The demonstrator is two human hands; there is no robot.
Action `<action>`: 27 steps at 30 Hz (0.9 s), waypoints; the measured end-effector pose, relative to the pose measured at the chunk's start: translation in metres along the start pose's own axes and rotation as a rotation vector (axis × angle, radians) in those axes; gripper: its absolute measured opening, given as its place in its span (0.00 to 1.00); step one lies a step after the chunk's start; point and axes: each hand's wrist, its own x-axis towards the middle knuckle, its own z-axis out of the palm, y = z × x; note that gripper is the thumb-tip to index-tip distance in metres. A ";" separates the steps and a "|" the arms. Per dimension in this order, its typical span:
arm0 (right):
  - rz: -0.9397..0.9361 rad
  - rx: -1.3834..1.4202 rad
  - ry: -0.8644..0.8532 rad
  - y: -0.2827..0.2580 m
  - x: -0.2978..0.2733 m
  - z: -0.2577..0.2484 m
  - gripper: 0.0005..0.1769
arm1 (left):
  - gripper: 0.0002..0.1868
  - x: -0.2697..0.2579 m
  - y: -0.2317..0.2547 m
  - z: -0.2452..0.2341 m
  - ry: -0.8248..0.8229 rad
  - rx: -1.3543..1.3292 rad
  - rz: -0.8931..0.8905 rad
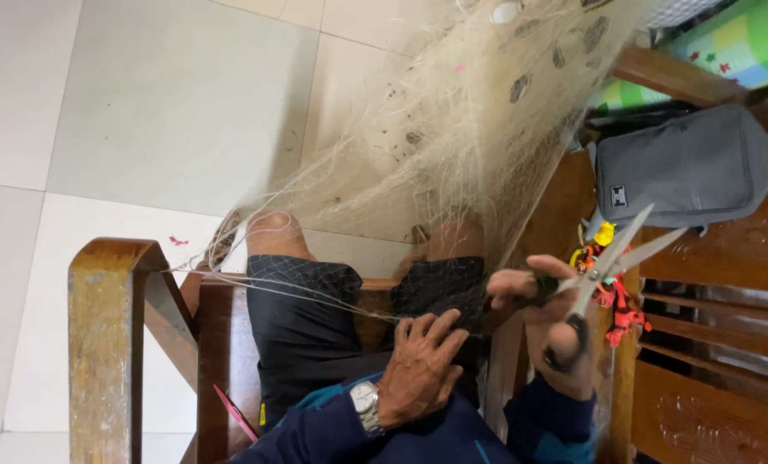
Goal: Trimming and repairing a fishing net using scissors
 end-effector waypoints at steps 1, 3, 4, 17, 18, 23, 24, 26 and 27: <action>-0.002 0.001 0.006 -0.006 -0.002 0.003 0.46 | 0.26 0.000 0.000 0.001 -0.006 0.000 0.003; 0.086 -0.253 0.081 -0.017 -0.005 0.009 0.48 | 0.25 0.003 -0.001 0.003 0.037 0.021 0.040; 0.082 -0.257 0.084 -0.013 -0.002 0.008 0.48 | 0.25 0.006 -0.001 0.003 0.038 0.019 0.046; 0.156 -0.628 0.412 0.032 0.043 0.034 0.14 | 0.23 0.009 -0.004 0.015 0.053 0.078 0.059; 0.227 -0.580 0.437 0.038 0.047 0.035 0.13 | 0.21 0.009 -0.005 0.016 0.043 0.081 0.051; 0.305 -0.852 0.416 0.037 0.057 0.045 0.10 | 0.25 0.006 -0.007 0.018 0.024 0.101 0.053; 0.325 -0.899 0.404 0.036 0.058 0.046 0.09 | 0.25 0.007 -0.006 0.015 0.038 0.096 0.063; 0.256 -0.806 0.413 0.039 0.050 0.039 0.10 | 0.24 0.007 -0.007 0.013 0.064 0.093 0.069; 0.198 -0.711 0.427 0.041 0.043 0.035 0.11 | 0.22 0.006 -0.007 0.012 0.080 0.085 0.074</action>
